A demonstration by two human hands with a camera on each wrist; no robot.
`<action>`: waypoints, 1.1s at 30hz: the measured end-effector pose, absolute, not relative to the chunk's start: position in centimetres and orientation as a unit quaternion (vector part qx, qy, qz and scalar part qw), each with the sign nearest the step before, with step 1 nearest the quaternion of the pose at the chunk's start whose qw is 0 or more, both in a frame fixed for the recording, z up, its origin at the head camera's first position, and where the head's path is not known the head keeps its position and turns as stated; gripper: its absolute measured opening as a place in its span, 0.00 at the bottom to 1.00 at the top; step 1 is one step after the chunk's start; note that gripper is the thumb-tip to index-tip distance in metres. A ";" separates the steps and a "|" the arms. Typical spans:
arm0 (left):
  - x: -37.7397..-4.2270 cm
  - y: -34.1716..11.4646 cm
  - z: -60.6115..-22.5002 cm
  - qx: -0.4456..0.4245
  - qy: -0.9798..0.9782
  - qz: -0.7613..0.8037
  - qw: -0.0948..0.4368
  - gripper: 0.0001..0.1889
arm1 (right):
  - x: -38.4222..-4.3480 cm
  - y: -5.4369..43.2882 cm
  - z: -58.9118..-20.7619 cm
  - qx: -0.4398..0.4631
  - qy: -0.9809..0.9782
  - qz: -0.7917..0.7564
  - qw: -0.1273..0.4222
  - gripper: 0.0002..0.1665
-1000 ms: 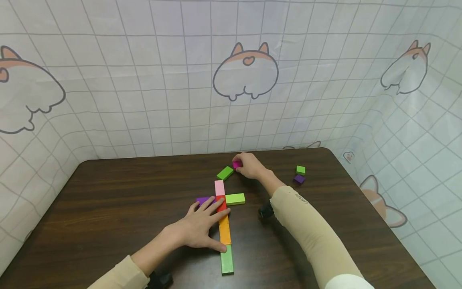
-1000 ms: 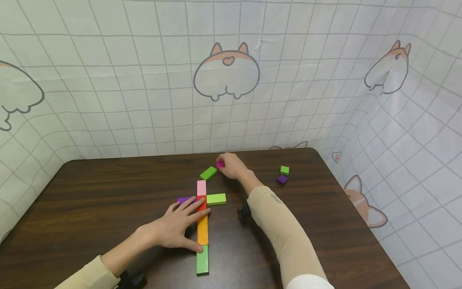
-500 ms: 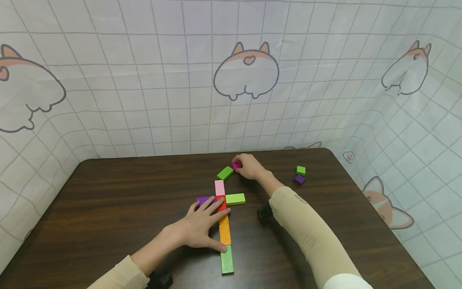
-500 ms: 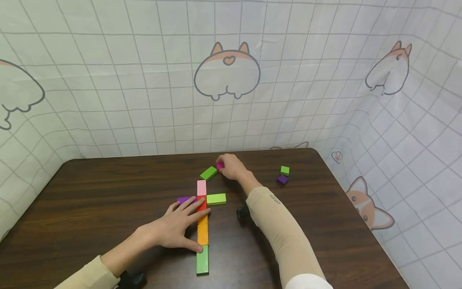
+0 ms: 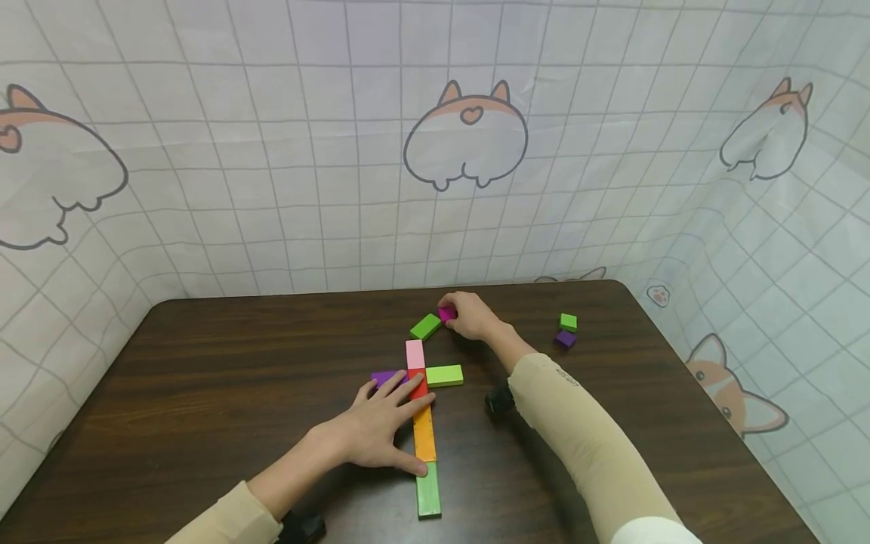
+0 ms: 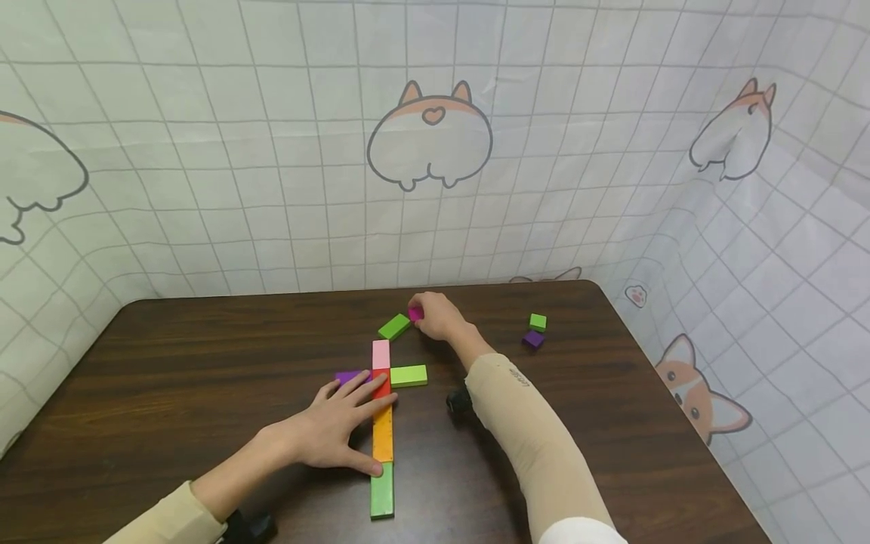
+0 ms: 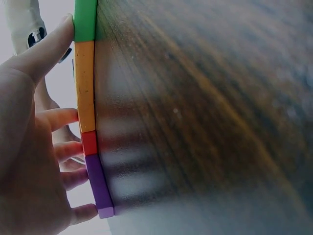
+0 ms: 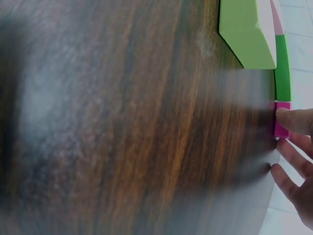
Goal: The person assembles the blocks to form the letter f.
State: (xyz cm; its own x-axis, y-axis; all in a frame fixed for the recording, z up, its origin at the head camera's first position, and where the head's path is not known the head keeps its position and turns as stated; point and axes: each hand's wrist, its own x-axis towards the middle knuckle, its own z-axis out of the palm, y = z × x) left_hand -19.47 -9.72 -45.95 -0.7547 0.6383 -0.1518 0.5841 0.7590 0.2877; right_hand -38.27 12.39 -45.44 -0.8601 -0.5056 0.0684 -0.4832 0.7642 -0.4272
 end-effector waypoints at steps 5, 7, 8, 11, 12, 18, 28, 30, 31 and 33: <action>-19.5 -9.7 -46.0 0.329 0.930 0.113 0.120 0.54 | -38.2 13.0 -45.5 -0.266 0.935 -0.235 0.025 0.24; -19.5 -9.7 -45.9 0.328 0.930 0.114 0.119 0.54 | -38.3 13.3 -45.5 -0.266 0.934 -0.236 0.026 0.25; -19.5 -9.7 -45.9 0.328 0.930 0.115 0.119 0.54 | -38.3 13.5 -45.5 -0.266 0.935 -0.234 0.029 0.25; -19.5 -9.7 -46.0 0.329 0.930 0.116 0.119 0.54 | -38.1 14.1 -45.3 -0.271 0.935 -0.225 0.034 0.25; -19.5 -9.7 -46.0 0.330 0.929 0.116 0.118 0.54 | -38.1 14.3 -45.2 -0.273 0.935 -0.223 0.035 0.24; -19.6 -9.7 -46.1 0.334 0.928 0.116 0.116 0.54 | -37.8 16.1 -44.8 -0.281 0.933 -0.220 0.038 0.23; -19.5 -9.7 -46.1 0.332 0.930 0.110 0.115 0.55 | -37.4 20.1 -44.4 -0.280 0.935 -0.219 0.022 0.25; -19.5 -9.7 -46.2 0.332 0.930 0.109 0.115 0.55 | -37.3 20.9 -44.1 -0.266 0.936 -0.228 0.027 0.26; -19.4 -9.7 -46.2 0.331 0.930 0.109 0.115 0.55 | -37.3 21.4 -44.0 -0.259 0.937 -0.232 0.027 0.26; -19.4 -9.7 -46.2 0.331 0.930 0.109 0.115 0.55 | -37.3 22.3 -43.9 -0.250 0.938 -0.239 0.025 0.26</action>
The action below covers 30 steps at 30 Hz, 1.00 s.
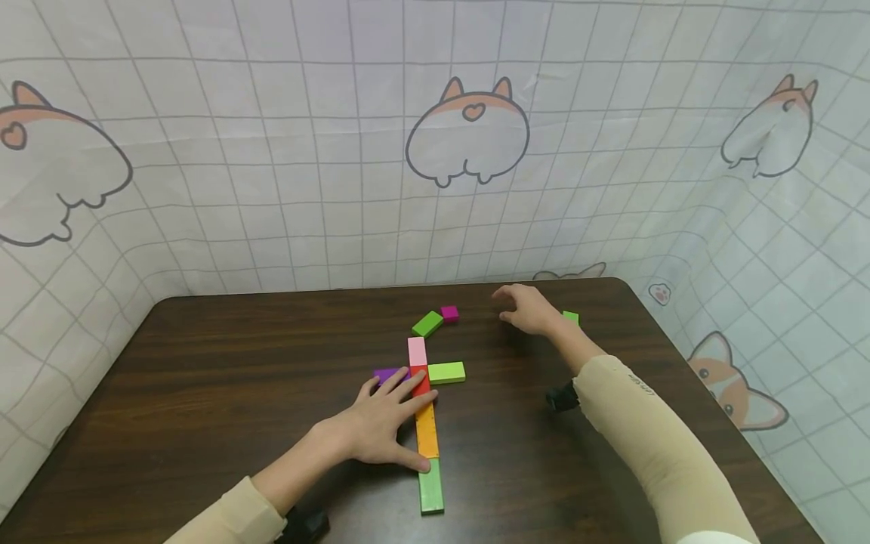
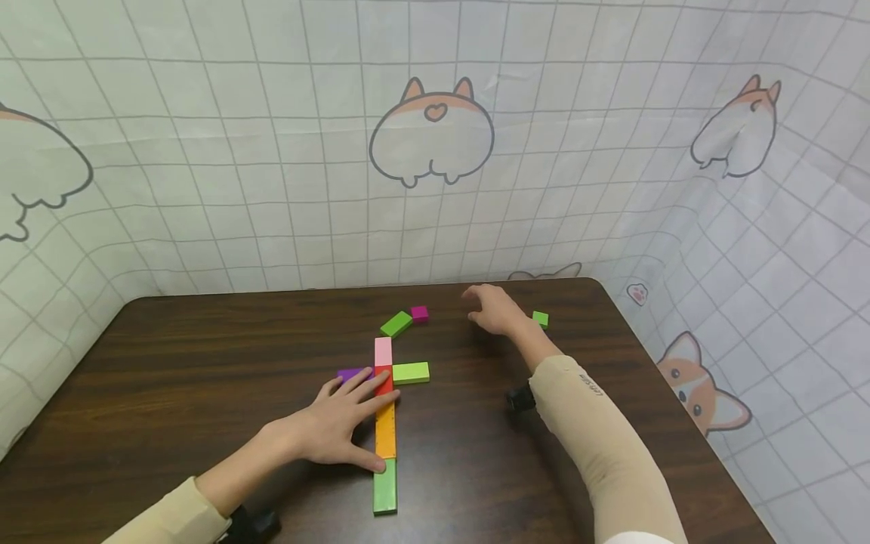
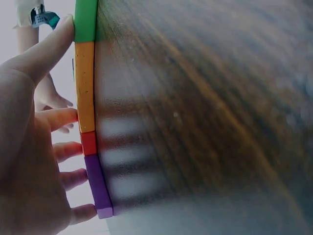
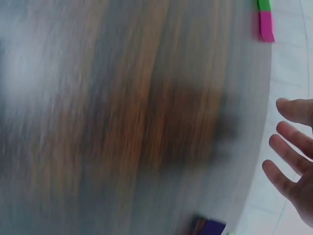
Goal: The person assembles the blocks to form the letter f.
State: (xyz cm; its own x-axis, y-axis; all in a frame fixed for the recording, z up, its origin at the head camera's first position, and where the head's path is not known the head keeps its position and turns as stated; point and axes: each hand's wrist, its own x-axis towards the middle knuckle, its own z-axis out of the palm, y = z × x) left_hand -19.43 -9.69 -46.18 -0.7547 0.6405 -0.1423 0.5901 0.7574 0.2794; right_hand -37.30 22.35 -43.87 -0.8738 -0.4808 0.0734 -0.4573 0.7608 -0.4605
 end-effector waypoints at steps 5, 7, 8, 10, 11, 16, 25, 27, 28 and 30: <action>-19.4 -9.7 -46.1 0.329 0.931 0.110 0.117 0.55 | -37.5 24.6 -43.9 -0.229 0.939 -0.254 0.023 0.26; -19.4 -9.7 -46.1 0.328 0.931 0.110 0.118 0.55 | -37.5 25.4 -43.9 -0.220 0.940 -0.260 0.022 0.26; -19.4 -9.7 -46.0 0.328 0.931 0.111 0.118 0.55 | -37.5 25.8 -43.9 -0.215 0.940 -0.263 0.022 0.25; -19.4 -9.7 -46.0 0.328 0.931 0.111 0.119 0.55 | -37.3 26.6 -44.0 -0.205 0.941 -0.268 0.018 0.25; -19.4 -9.7 -46.0 0.328 0.930 0.112 0.119 0.54 | -37.3 27.0 -44.1 -0.202 0.942 -0.266 0.014 0.24; -19.3 -9.7 -46.0 0.329 0.930 0.113 0.120 0.55 | -37.1 28.7 -44.6 -0.187 0.945 -0.267 -0.010 0.22; -19.3 -9.7 -46.1 0.327 0.931 0.112 0.120 0.55 | -36.8 31.6 -44.7 -0.153 0.948 -0.278 -0.015 0.23; -19.3 -9.8 -46.0 0.326 0.931 0.112 0.121 0.55 | -36.8 32.1 -44.7 -0.148 0.950 -0.275 -0.010 0.23; -19.3 -9.8 -46.0 0.326 0.931 0.111 0.122 0.55 | -36.8 32.4 -44.7 -0.145 0.951 -0.274 -0.008 0.23; -19.3 -9.8 -46.0 0.325 0.931 0.112 0.123 0.55 | -36.8 32.7 -44.7 -0.142 0.952 -0.270 -0.004 0.23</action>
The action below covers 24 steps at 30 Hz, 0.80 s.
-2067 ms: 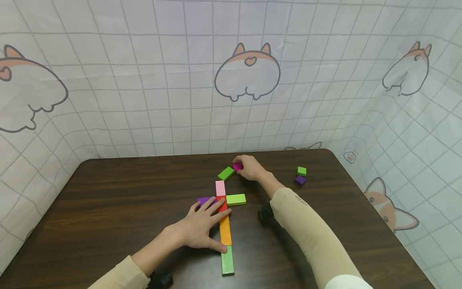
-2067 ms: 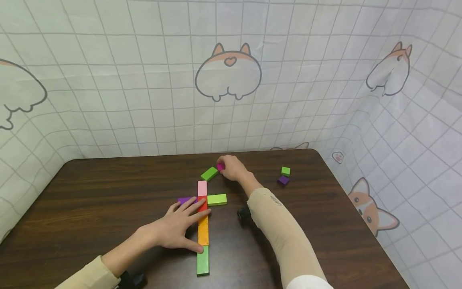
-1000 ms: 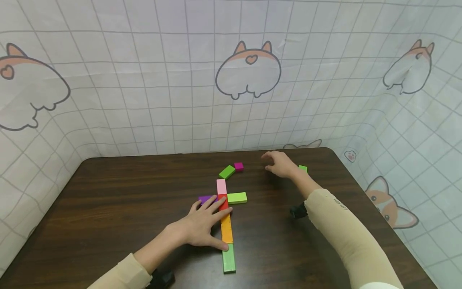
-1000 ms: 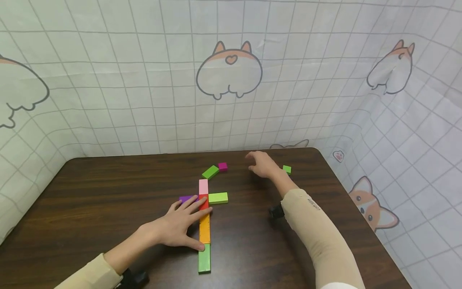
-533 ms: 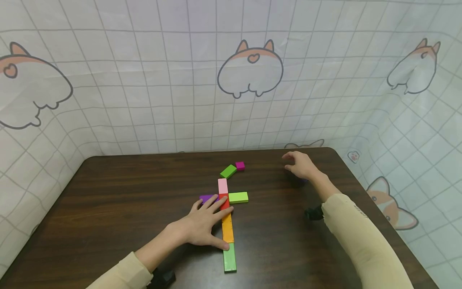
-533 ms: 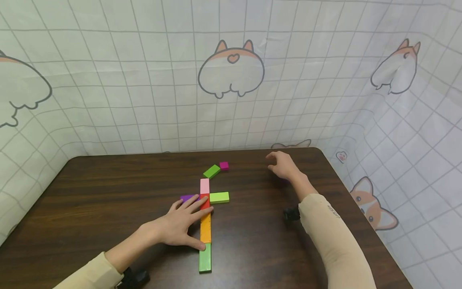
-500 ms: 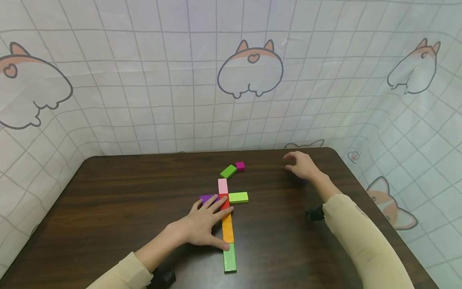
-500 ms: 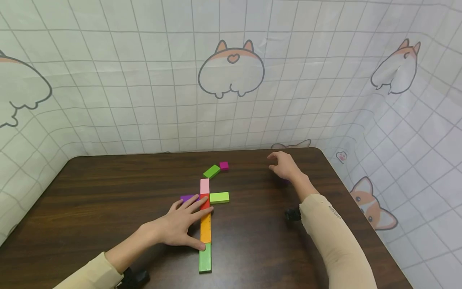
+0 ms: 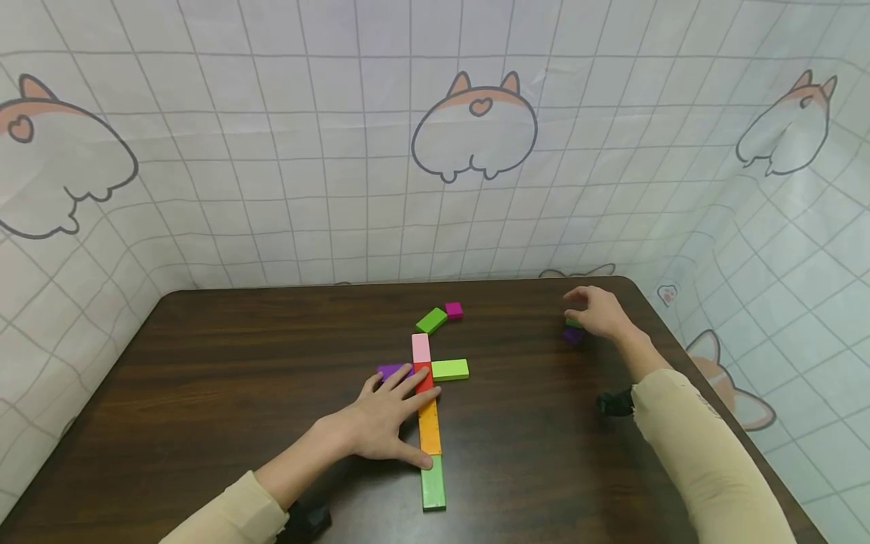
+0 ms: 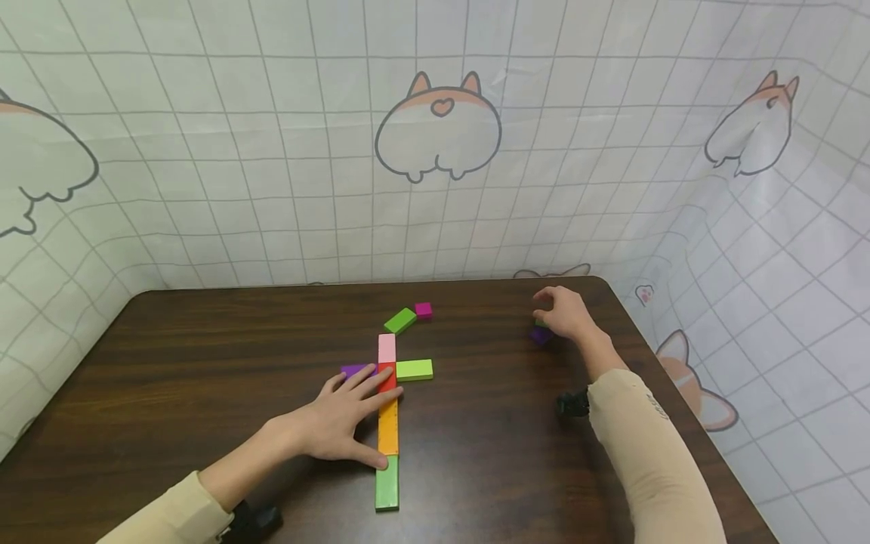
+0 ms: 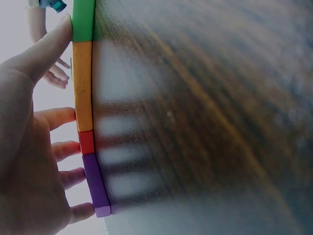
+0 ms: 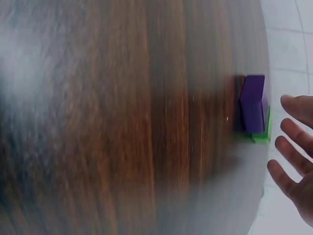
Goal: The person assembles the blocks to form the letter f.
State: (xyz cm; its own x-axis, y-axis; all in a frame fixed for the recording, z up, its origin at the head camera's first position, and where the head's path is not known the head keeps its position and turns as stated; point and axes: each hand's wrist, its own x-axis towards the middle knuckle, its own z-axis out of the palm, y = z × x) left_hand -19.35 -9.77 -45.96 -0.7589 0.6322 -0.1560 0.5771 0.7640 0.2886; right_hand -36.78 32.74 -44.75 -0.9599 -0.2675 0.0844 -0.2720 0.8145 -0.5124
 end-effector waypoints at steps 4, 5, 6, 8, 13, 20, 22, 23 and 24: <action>-19.4 -9.8 -46.0 0.324 0.931 0.112 0.123 0.55 | -36.6 33.4 -44.8 0.134 -0.956 0.262 0.001 0.22; -19.4 -9.8 -46.0 0.324 0.931 0.112 0.123 0.55 | -36.6 33.6 -44.9 0.132 -0.956 0.262 0.000 0.22; -19.4 -9.8 -46.0 0.324 0.931 0.113 0.123 0.55 | -36.6 33.8 -44.9 0.129 -0.956 0.262 -0.001 0.22; -19.4 -9.9 -46.0 0.324 0.931 0.115 0.124 0.55 | -36.6 34.1 -45.0 0.126 -0.957 0.262 -0.002 0.21; -19.4 -9.9 -46.0 0.325 0.930 0.116 0.124 0.55 | -36.5 34.5 -45.1 0.118 -0.955 0.273 -0.015 0.22; -19.4 -9.9 -46.1 0.324 0.931 0.115 0.121 0.55 | -36.4 34.9 -45.0 0.119 -0.954 0.273 -0.024 0.22; -19.4 -9.9 -46.1 0.324 0.931 0.116 0.123 0.55 | -36.5 34.9 -45.1 0.122 -0.955 0.268 -0.025 0.22; -19.4 -9.9 -46.1 0.323 0.931 0.116 0.124 0.55 | -36.6 35.0 -45.2 0.122 -0.956 0.266 -0.025 0.22; -19.4 -9.9 -46.0 0.323 0.931 0.116 0.124 0.55 | -36.6 35.0 -45.3 0.123 -0.956 0.264 -0.025 0.22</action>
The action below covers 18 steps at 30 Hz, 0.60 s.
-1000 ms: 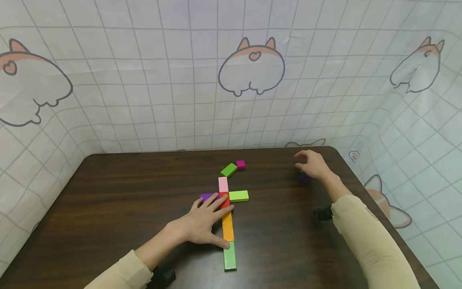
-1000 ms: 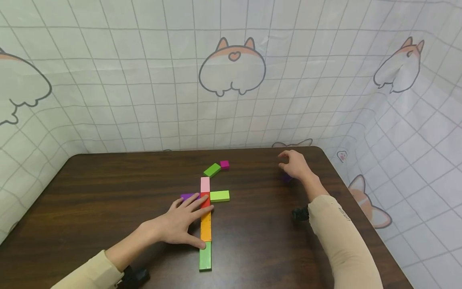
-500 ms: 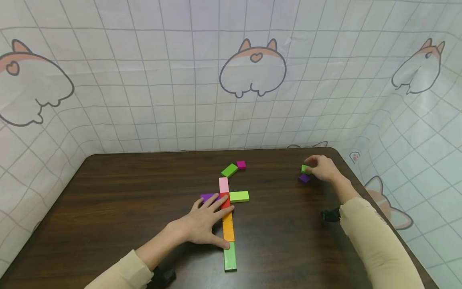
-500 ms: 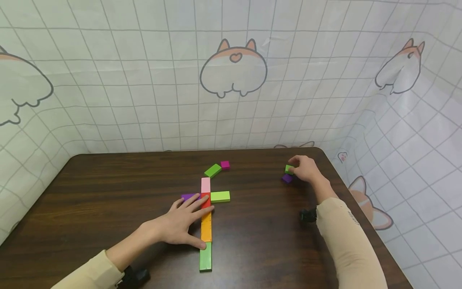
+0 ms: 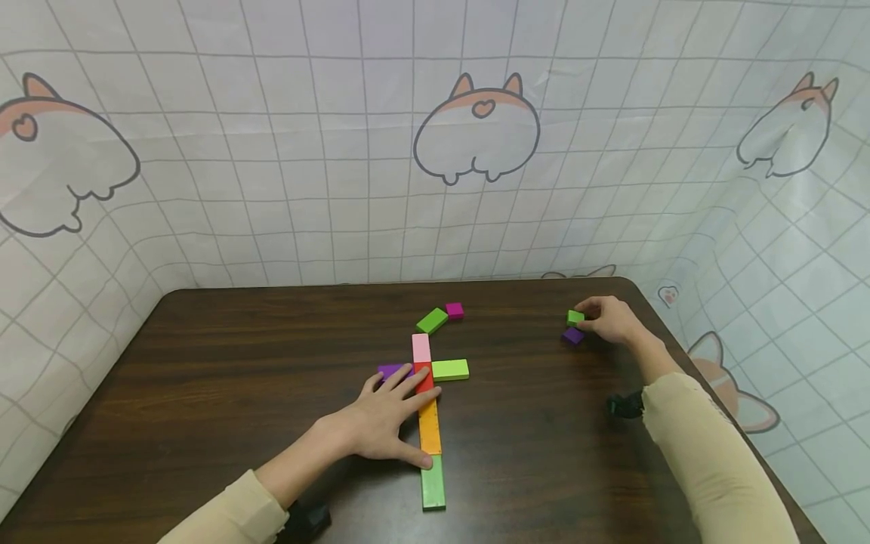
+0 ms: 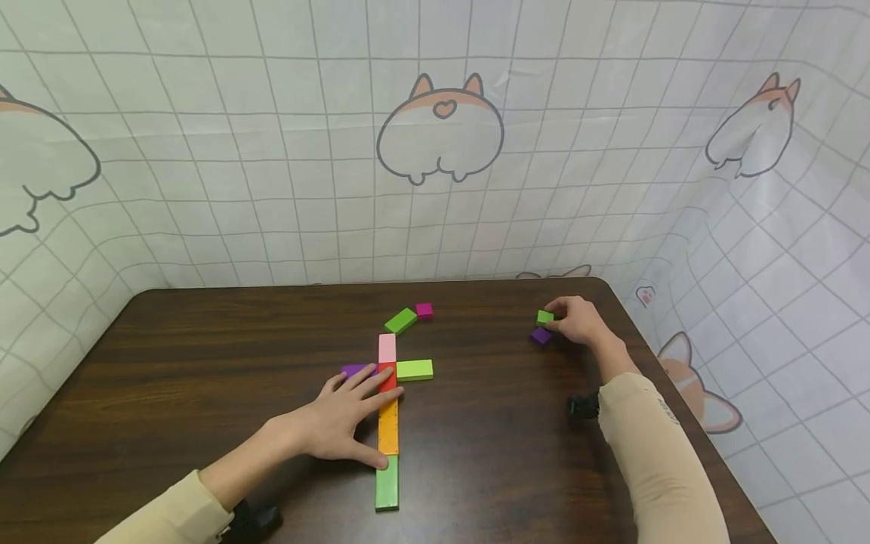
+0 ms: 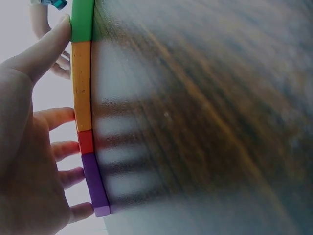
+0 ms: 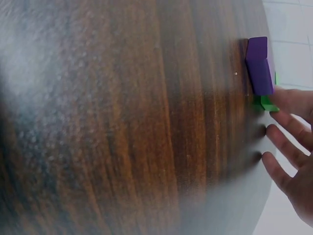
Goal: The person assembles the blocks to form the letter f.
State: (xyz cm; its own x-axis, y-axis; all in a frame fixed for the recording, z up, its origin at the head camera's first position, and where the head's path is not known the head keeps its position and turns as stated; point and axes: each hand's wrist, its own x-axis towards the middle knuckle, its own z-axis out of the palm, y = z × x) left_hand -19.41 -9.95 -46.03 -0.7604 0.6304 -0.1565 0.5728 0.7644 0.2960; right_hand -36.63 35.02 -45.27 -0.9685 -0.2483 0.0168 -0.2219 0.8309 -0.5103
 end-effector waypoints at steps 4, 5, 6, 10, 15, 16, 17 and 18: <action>-19.4 -9.9 -46.0 0.323 0.931 0.116 0.125 0.55 | -36.8 35.1 -45.5 -0.127 0.958 -0.256 0.025 0.22; -19.4 -9.9 -45.9 0.323 0.931 0.115 0.125 0.54 | -36.8 35.1 -45.6 -0.127 0.958 -0.255 0.024 0.22; -19.3 -9.9 -45.9 0.322 0.931 0.115 0.124 0.54 | -36.8 35.2 -45.6 -0.127 0.958 -0.254 0.022 0.22; -19.2 -9.9 -45.9 0.322 0.932 0.111 0.124 0.55 | -36.7 35.1 -45.7 -0.124 0.959 -0.255 0.019 0.22; -19.2 -10.1 -46.0 0.326 0.931 0.110 0.121 0.55 | -36.3 34.9 -45.7 -0.111 0.959 -0.260 0.017 0.21; -19.2 -10.1 -46.0 0.327 0.931 0.111 0.121 0.55 | -36.2 34.9 -45.7 -0.108 0.959 -0.261 0.016 0.21; -19.2 -10.1 -46.1 0.328 0.930 0.112 0.121 0.55 | -36.1 34.8 -45.6 -0.106 0.959 -0.262 0.014 0.21; -19.1 -10.1 -46.1 0.328 0.930 0.112 0.121 0.55 | -36.1 34.8 -45.5 -0.106 0.959 -0.262 0.013 0.21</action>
